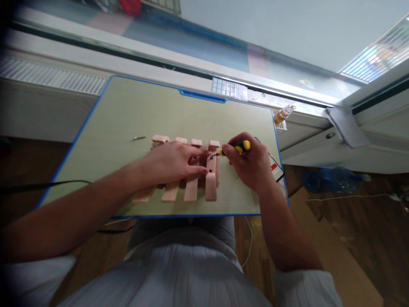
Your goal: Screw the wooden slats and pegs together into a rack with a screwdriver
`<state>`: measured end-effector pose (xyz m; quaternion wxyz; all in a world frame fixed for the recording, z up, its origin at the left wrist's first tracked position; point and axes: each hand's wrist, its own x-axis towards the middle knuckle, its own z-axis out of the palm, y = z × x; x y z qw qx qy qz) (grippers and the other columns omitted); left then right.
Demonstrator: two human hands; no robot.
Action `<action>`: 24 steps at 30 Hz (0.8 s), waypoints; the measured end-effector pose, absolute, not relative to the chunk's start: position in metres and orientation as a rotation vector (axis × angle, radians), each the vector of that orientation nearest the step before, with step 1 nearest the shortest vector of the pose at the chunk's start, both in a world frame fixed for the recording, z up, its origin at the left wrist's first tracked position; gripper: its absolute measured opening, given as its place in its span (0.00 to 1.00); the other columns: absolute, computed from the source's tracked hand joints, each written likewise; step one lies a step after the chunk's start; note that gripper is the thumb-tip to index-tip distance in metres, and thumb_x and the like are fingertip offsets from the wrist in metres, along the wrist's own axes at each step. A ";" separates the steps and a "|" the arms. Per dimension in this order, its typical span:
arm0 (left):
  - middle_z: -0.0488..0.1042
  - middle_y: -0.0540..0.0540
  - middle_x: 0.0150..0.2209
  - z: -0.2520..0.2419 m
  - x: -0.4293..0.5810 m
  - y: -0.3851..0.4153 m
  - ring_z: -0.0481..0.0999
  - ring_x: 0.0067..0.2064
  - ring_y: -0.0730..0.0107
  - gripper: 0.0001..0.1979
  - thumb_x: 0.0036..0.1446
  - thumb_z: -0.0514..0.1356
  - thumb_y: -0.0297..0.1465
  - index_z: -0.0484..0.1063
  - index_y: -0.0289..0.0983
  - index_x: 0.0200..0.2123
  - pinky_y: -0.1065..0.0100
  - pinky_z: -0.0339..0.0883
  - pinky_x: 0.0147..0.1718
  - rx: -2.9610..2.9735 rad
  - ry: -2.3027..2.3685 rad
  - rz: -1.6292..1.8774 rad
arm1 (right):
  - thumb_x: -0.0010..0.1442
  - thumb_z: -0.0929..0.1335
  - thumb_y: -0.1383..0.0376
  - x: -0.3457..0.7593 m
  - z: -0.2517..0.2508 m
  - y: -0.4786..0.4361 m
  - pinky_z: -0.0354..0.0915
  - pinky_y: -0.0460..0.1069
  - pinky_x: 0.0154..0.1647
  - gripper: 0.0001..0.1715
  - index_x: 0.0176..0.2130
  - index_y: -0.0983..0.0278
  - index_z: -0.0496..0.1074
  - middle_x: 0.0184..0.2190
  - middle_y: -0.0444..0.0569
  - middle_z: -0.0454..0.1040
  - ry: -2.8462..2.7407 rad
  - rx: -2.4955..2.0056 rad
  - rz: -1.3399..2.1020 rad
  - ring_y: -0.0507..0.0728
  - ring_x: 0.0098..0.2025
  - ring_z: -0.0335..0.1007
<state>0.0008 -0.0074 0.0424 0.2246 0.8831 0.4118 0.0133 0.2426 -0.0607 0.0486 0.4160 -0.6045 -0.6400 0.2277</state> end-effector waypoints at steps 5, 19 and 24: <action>0.88 0.41 0.50 0.042 0.001 -0.007 0.87 0.47 0.51 0.25 0.69 0.63 0.52 0.83 0.48 0.62 0.61 0.70 0.41 2.430 1.131 0.027 | 0.64 0.76 0.57 0.243 0.054 -0.056 0.64 0.49 0.26 0.11 0.35 0.60 0.77 0.22 0.40 0.76 -1.708 -1.569 0.480 0.51 0.24 0.69; 0.87 0.41 0.47 0.043 0.002 -0.006 0.85 0.45 0.50 0.24 0.67 0.65 0.51 0.84 0.50 0.60 0.59 0.68 0.38 2.424 1.139 0.031 | 0.66 0.75 0.59 0.226 0.080 -0.048 0.61 0.50 0.30 0.09 0.36 0.59 0.75 0.22 0.40 0.74 -2.072 -1.542 0.263 0.52 0.25 0.68; 0.87 0.41 0.47 0.040 0.001 -0.005 0.86 0.46 0.49 0.26 0.65 0.67 0.52 0.83 0.52 0.62 0.59 0.69 0.39 2.418 1.156 0.035 | 0.64 0.74 0.61 0.229 0.077 -0.049 0.62 0.49 0.30 0.08 0.34 0.58 0.74 0.22 0.40 0.73 -2.030 -1.531 0.247 0.51 0.23 0.64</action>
